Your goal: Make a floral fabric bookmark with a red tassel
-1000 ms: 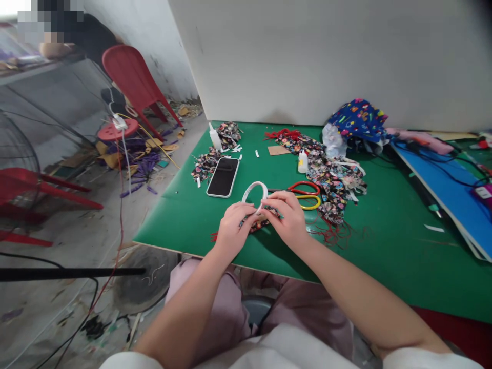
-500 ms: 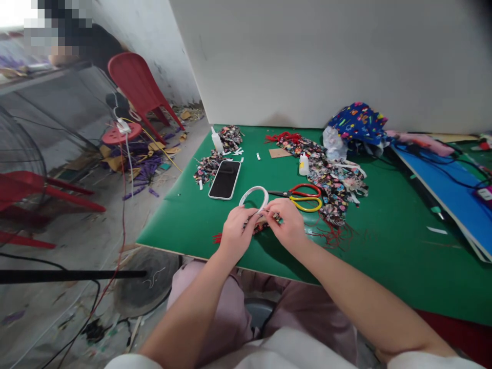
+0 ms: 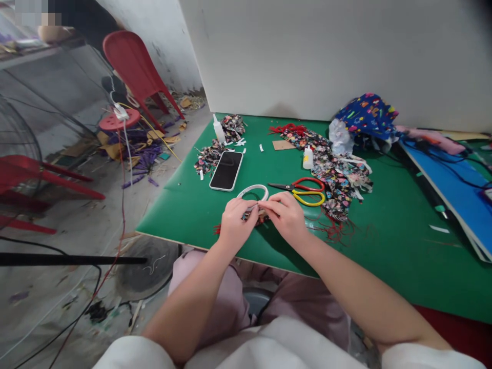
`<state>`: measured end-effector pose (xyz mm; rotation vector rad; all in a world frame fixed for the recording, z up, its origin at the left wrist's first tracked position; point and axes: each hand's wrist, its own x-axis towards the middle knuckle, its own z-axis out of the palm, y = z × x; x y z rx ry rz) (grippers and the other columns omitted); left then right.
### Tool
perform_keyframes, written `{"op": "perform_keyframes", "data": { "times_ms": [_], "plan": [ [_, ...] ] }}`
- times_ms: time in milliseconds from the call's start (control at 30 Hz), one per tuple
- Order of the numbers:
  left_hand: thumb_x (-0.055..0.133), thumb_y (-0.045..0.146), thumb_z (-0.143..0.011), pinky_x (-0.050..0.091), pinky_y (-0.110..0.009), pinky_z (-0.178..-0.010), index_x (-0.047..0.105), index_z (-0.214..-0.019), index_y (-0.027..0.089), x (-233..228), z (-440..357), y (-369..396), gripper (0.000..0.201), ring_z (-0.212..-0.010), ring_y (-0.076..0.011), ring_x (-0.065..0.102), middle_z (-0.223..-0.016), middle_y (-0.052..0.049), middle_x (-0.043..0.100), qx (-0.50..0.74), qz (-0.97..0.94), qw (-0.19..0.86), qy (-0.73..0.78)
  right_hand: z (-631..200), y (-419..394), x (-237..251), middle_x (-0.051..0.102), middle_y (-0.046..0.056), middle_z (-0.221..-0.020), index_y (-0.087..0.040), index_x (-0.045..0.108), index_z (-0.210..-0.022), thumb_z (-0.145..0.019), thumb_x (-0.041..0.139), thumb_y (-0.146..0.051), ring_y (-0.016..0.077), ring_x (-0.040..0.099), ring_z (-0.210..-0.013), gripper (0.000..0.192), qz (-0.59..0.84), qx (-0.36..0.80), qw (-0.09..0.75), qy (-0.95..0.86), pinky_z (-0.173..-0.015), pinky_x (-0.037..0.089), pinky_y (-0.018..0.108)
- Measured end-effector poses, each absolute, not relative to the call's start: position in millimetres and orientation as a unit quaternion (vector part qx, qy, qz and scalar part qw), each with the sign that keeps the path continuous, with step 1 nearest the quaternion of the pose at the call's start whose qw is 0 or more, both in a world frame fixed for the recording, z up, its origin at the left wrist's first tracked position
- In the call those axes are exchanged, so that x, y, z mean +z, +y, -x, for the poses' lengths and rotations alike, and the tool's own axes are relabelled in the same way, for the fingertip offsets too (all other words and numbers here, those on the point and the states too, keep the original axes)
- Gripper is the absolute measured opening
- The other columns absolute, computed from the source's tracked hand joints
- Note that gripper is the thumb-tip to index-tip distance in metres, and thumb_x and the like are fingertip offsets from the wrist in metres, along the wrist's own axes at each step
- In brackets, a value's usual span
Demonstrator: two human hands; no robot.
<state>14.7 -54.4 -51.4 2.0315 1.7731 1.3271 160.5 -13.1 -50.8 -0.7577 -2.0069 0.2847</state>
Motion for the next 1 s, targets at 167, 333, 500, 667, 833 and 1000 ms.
{"op": "perform_keyframes", "data": {
  "times_ms": [167, 333, 500, 667, 833, 1000],
  "plan": [
    [0.055, 0.023, -0.076, 0.046, -0.029, -0.069, 0.064, -0.072, 0.016, -48.3, -14.2, -55.5, 0.012, -0.069, -0.0155, 0.058, -0.068, -0.003, 0.064, 0.448, -0.642, 0.113, 0.611, -160.7, -12.3, -53.2, 0.061, 0.004, -0.077, -0.021, 0.066, -0.088, -0.084, 0.053, -0.019, 0.0155, 0.054, -0.075, 0.014, 0.287, 0.091, 0.467, -0.832, -0.067, 0.047, 0.031],
    [0.057, 0.02, -0.072, 0.043, -0.023, -0.059, 0.062, -0.066, 0.016, -40.5, -12.6, -53.2, 0.009, -0.06, -0.0116, 0.054, -0.064, 0.0, 0.062, 0.465, -0.613, 0.182, 0.612, -158.6, -9.6, -52.9, 0.061, 0.005, -0.079, -0.019, 0.063, -0.088, -0.083, 0.053, -0.016, 0.0169, 0.054, -0.078, 0.012, 0.258, 0.055, 0.477, -0.838, -0.071, 0.047, 0.033],
    [0.055, 0.021, -0.073, 0.042, -0.02, -0.055, 0.062, -0.067, 0.016, -38.1, -10.9, -49.1, 0.01, -0.059, -0.01, 0.053, -0.064, 0.001, 0.062, 0.493, -0.573, 0.249, 0.605, -154.2, -13.4, -54.0, 0.061, 0.005, -0.085, -0.024, 0.062, -0.095, -0.084, 0.051, -0.016, 0.0187, 0.055, -0.084, 0.018, 0.271, 0.046, 0.481, -0.832, -0.074, 0.047, 0.035],
    [0.056, 0.031, -0.075, 0.037, -0.02, -0.049, 0.06, -0.068, 0.015, -48.2, -3.0, -44.3, 0.018, -0.052, -0.0082, 0.047, -0.058, 0.003, 0.055, 0.523, -0.528, 0.291, 0.603, -152.2, -12.5, -55.7, 0.062, 0.005, -0.097, -0.027, 0.051, -0.119, -0.083, 0.055, -0.022, 0.0178, 0.058, -0.084, 0.036, 0.308, 0.112, 0.52, -0.788, -0.077, 0.049, 0.035],
    [0.057, 0.031, -0.073, 0.032, -0.019, -0.046, 0.059, -0.064, 0.015, -47.9, 0.5, -44.2, 0.019, -0.049, -0.007, 0.041, -0.053, 0.004, 0.05, 0.533, -0.51, 0.309, 0.6, -155.0, -6.7, -53.9, 0.065, 0.003, -0.093, -0.025, 0.057, -0.109, -0.083, 0.056, -0.03, 0.0181, 0.06, -0.086, 0.027, 0.349, 0.175, 0.508, -0.768, -0.081, 0.048, 0.036],
    [0.059, 0.03, -0.07, 0.032, -0.019, -0.047, 0.059, -0.062, 0.015, -42.7, -1.4, -47.1, 0.017, -0.048, -0.0065, 0.041, -0.053, 0.005, 0.051, 0.524, -0.512, 0.334, 0.593, -154.8, -6.3, -54.0, 0.066, 0.003, -0.084, -0.022, 0.062, -0.087, -0.084, 0.054, -0.028, 0.0173, 0.06, -0.082, 0.01, 0.355, 0.177, 0.506, -0.766, -0.078, 0.047, 0.035]
  ]
}}
